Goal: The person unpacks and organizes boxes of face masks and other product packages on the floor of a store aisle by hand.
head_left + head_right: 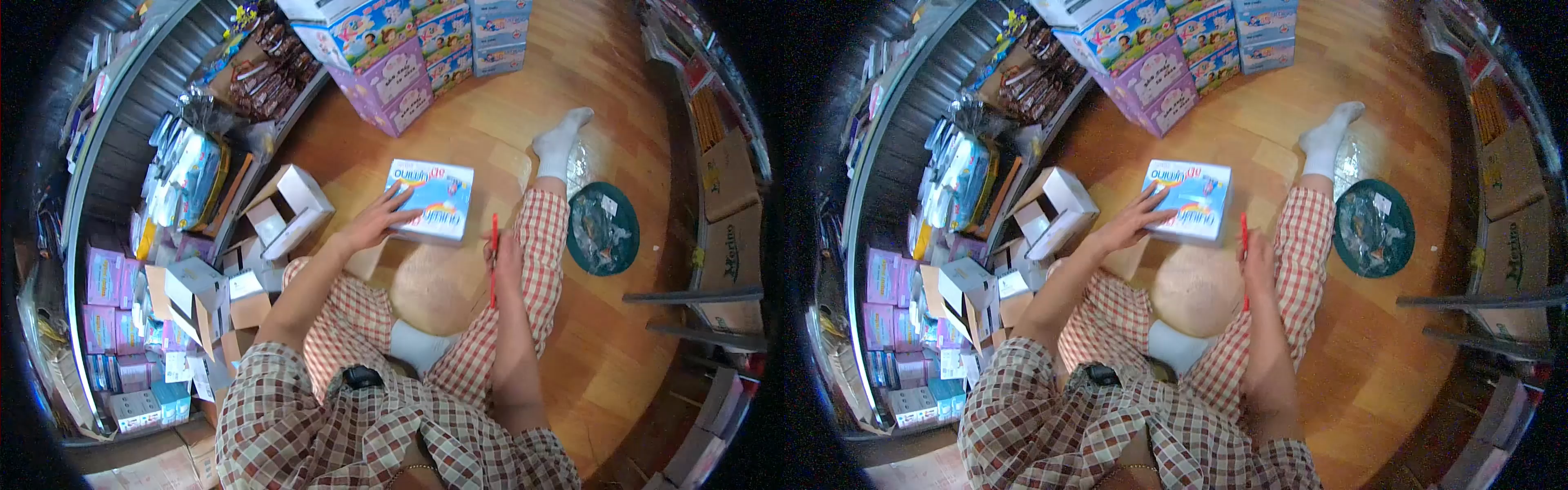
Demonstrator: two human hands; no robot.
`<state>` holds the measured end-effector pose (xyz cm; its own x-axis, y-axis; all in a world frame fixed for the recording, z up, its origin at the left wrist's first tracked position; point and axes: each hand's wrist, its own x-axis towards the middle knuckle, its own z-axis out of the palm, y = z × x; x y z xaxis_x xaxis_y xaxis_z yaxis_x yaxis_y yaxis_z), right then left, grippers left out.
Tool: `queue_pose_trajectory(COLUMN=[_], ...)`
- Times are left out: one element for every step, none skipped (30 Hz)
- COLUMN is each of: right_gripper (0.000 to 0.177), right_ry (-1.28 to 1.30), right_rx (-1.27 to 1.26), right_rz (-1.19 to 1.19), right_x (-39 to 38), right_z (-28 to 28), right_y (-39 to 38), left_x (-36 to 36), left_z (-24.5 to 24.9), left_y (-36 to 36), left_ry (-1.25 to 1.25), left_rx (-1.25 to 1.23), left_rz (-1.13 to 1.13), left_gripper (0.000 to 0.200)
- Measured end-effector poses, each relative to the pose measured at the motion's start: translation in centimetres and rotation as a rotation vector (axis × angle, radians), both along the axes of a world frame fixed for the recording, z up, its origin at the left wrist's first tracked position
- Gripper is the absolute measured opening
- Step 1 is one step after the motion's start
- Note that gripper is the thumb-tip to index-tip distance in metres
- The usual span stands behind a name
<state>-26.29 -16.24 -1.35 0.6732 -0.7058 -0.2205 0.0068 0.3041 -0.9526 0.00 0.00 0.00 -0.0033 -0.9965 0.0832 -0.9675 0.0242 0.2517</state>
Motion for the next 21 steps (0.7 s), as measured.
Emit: queue_pose_trajectory(right_gripper=[0.031, 0.028, 0.028, 0.026, 0.026, 0.027, 0.027, 0.026, 0.025, 0.025, 0.026, 0.027, 0.027, 0.028, 0.031, 0.031, 0.033, 0.035, 0.035, 0.037, 0.040], right_ry=[0.020, 0.042, 0.160, 0.153, 0.143, 0.137, 0.155, 0.163, 0.166, 0.173, 0.316, 0.454, 0.458, 0.509, 0.563, 0.571, 0.482, 0.392, 0.399, 0.342, 0.292], right_rx=[0.089, 0.174, 0.089, -0.006, -0.100, -0.124, -0.136, -0.219, -0.297, -0.309, -0.627, -0.950, -0.970, -1.014, -1.058, -1.078, -0.894, -0.710, -0.731, -0.731, -0.728], right_rz=[-0.043, -0.082, -0.074, -0.018, 0.039, 0.100, 0.119, 0.154, 0.187, 0.200, 0.243, 0.281, 0.287, 0.288, 0.290, 0.297, 0.323, 0.349, 0.365, 0.405, 0.445], right_x=[0.2, 0.3, -3.1, -2.4, -1.6, -0.6, -0.2, 0.5, 1.4, 2.5, 3.6, 4.8, 6.0, 7.1, 7.6, 7.8, 8.0, 8.2, 8.1, 7.7, 7.3], right_z=[0.6, 0.8, 1.2, 0.6, 0.4, 0.5, 0.6, 0.7, 1.0, 1.8, 3.0, 4.0, 4.6, 5.0, 5.4, 5.4, 5.2, 4.7, 3.8, 2.5, 2.4], right_y=[-0.2, -0.5, -1.0, -0.4, 0.4, 1.5, 1.9, 2.4, 3.0, 3.7, 4.4, 5.0, 5.5, 6.1, 6.5, 6.7, 6.8, 6.8, 6.7, 6.5, 6.8], left_x=[-0.2, -0.6, -4.6, -4.7, -4.8, -4.8, -5.5, -6.3, -6.9, -6.7, -6.7, -6.8, -7.0, -7.1, -7.3, -7.5, -7.5, -7.6, -7.5, -7.4, -7.2], left_z=[1.1, 2.1, -0.7, 0.7, 2.0, 3.1, 2.5, 1.7, 0.9, -0.6, -2.2, -3.3, -3.7, -4.2, -4.4, -4.5, -4.7, -4.6, -4.6, -4.5, -4.5], left_y=[2.0, 3.6, 5.1, 7.4, 9.4, 10.9, 11.3, 11.2, 11.0, 10.6, 9.9, 8.8, 7.9, 7.4, 7.0, 6.8, 6.8, 7.0, 7.2, 7.3, 7.4], left_ry=[0.018, 0.038, 0.154, 0.252, 0.347, 0.439, 0.458, 0.602, 0.739, 0.627, 0.637, 0.635, 0.633, 0.649, 0.612, 0.575, 0.592, 0.616, 0.637, 0.647, 0.658], left_rx=[0.067, 0.129, 0.042, -0.011, -0.065, -0.184, -0.196, -0.303, -0.404, -0.405, -0.417, -0.426, -0.435, -0.451, -0.447, -0.445, -0.463, -0.506, -0.551, -0.566, -0.552], left_rz=[-0.061, -0.118, -0.108, 0.030, 0.169, 0.249, 0.266, 0.517, 0.769, 0.855, 0.864, 0.941, 1.016, 1.018, 0.970, 0.925, 0.933, 0.894, 0.859, 0.877, 0.863], left_gripper=[0.073, 0.067, 0.067, 0.064, 0.062, 0.059, 0.059, 0.060, 0.062, 0.065, 0.065, 0.064, 0.063, 0.063, 0.061, 0.060, 0.060, 0.060, 0.060, 0.060, 0.058])
